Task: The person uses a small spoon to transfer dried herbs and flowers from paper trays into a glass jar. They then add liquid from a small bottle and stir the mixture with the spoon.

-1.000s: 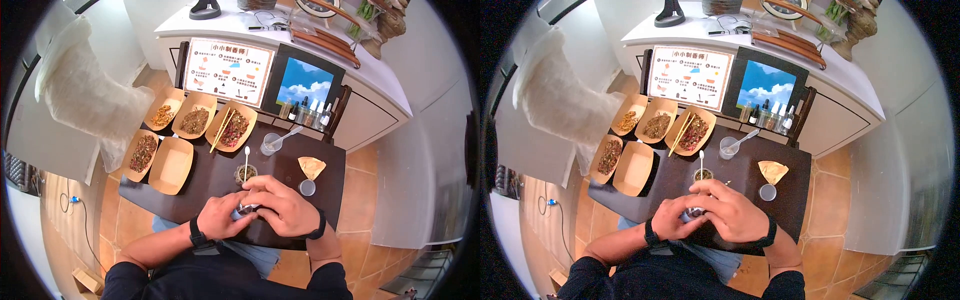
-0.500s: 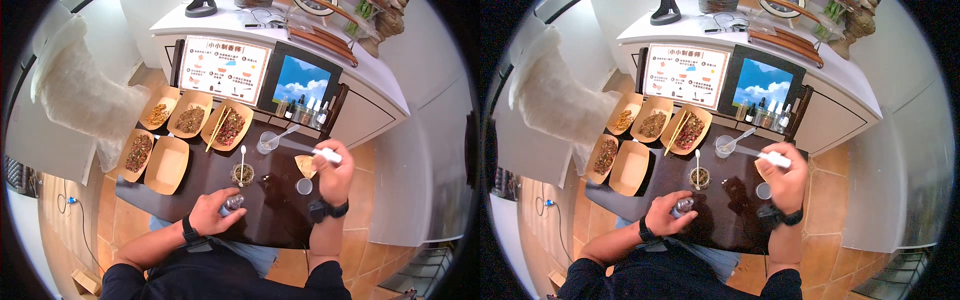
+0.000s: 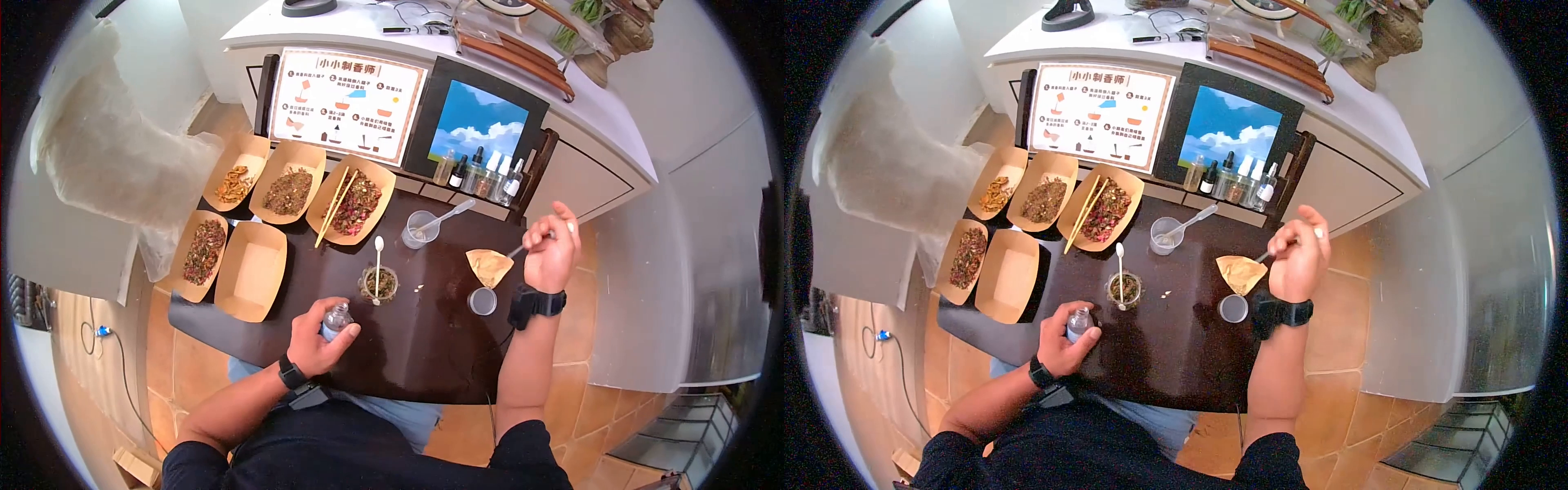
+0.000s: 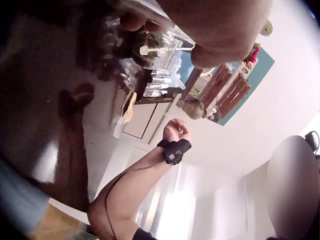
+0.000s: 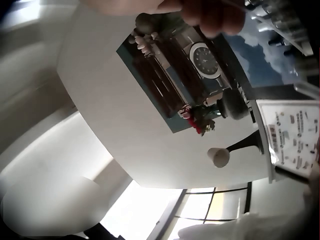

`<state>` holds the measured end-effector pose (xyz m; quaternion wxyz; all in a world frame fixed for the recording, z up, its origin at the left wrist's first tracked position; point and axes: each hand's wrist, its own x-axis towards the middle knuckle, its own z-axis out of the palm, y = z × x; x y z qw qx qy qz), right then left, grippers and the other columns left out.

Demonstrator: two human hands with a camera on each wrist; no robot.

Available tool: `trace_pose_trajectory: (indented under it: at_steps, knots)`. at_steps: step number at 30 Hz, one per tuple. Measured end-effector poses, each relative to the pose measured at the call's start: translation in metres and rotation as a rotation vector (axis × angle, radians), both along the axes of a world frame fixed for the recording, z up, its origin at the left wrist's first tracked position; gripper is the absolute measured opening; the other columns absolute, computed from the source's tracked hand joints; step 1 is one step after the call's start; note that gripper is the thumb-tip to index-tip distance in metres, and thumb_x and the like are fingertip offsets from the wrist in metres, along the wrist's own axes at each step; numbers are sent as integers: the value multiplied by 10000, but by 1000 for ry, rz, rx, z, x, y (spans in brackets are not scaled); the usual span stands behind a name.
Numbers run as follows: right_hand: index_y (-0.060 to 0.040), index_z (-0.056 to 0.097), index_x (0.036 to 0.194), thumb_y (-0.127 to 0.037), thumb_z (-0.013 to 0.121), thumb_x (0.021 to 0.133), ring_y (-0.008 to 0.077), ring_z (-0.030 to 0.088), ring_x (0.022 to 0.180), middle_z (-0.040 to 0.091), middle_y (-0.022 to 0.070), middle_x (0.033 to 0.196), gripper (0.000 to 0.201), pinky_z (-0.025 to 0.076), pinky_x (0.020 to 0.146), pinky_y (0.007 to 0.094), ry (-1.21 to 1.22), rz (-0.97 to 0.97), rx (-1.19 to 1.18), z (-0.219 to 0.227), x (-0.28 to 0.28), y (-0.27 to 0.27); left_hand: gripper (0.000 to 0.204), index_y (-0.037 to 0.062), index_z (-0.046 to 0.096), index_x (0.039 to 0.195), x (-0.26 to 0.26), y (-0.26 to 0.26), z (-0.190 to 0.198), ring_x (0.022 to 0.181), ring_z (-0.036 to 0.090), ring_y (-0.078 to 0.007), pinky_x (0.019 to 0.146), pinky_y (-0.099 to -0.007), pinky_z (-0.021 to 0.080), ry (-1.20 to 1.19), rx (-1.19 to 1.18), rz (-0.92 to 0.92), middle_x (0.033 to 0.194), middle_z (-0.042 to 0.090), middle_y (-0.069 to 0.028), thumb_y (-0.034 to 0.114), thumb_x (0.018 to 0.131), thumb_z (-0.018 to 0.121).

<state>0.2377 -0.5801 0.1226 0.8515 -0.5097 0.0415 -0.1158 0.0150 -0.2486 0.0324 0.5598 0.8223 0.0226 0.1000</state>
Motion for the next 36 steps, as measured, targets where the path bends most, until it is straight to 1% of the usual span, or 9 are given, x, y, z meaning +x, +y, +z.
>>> trace_pose_trajectory:
  at_steps: [2,10,15,19,25,29,31,33,36]
  knots:
    - [-4,640,1203,-67,609,1032,70,431,525,564,19,758,185,363,459,259,114,133,-192,-5,4,6,448,30,675,1271,0,1,-1,765,730,-209,745,-334,577,-1,-6,-15,893,748,-105,215,915,873]
    - [60,556,1431,-97,550,1048,137,639,693,629,48,919,414,552,653,294,251,311,-420,-43,9,33,437,39,665,1258,2,3,-1,750,723,-217,728,-345,571,-6,-9,-50,877,734,-99,224,919,868]
    - [53,612,1266,-154,665,1052,203,765,846,787,160,997,302,600,765,353,230,202,-1133,-39,3,35,437,40,663,1257,1,4,-4,760,725,-220,732,-344,571,-14,-22,-58,884,732,-98,221,917,869]
    - [31,652,1134,-219,781,993,249,767,851,784,173,949,315,598,799,393,332,357,-1143,-46,4,35,434,40,662,1252,1,4,0,767,726,-222,736,-342,571,8,-28,-61,892,732,-97,218,914,867]
    - [11,706,1076,-310,964,792,320,768,910,776,185,963,500,599,813,419,297,568,-1571,-31,-7,50,435,36,660,1246,2,3,-3,760,720,-232,731,-351,567,-19,-28,-53,884,725,-99,217,909,868]
    - [6,723,1186,-304,996,739,316,775,925,784,167,1040,609,616,856,422,265,522,-1521,-27,-7,41,435,37,661,1245,2,4,-1,757,720,-234,728,-353,565,-13,-15,-56,876,722,-103,212,907,869]
    - [30,669,1337,-221,985,779,228,762,902,775,137,1030,689,613,825,354,265,503,-1455,-25,-3,37,433,37,661,1245,3,3,-1,756,721,-233,727,-352,564,-16,-13,-58,874,721,-104,210,906,869]
    - [74,562,1471,-131,946,849,120,710,864,743,97,1004,759,584,767,265,243,454,-821,-24,-1,35,432,36,663,1244,3,3,-1,755,720,-234,726,-350,564,-29,-15,-58,872,720,-103,208,906,869]
    - [101,460,1559,-132,894,932,40,621,786,680,31,974,798,527,673,204,152,419,-660,-32,4,43,430,35,667,1241,2,2,-4,755,723,-232,725,-345,566,-19,-29,-60,876,724,-101,204,905,873]
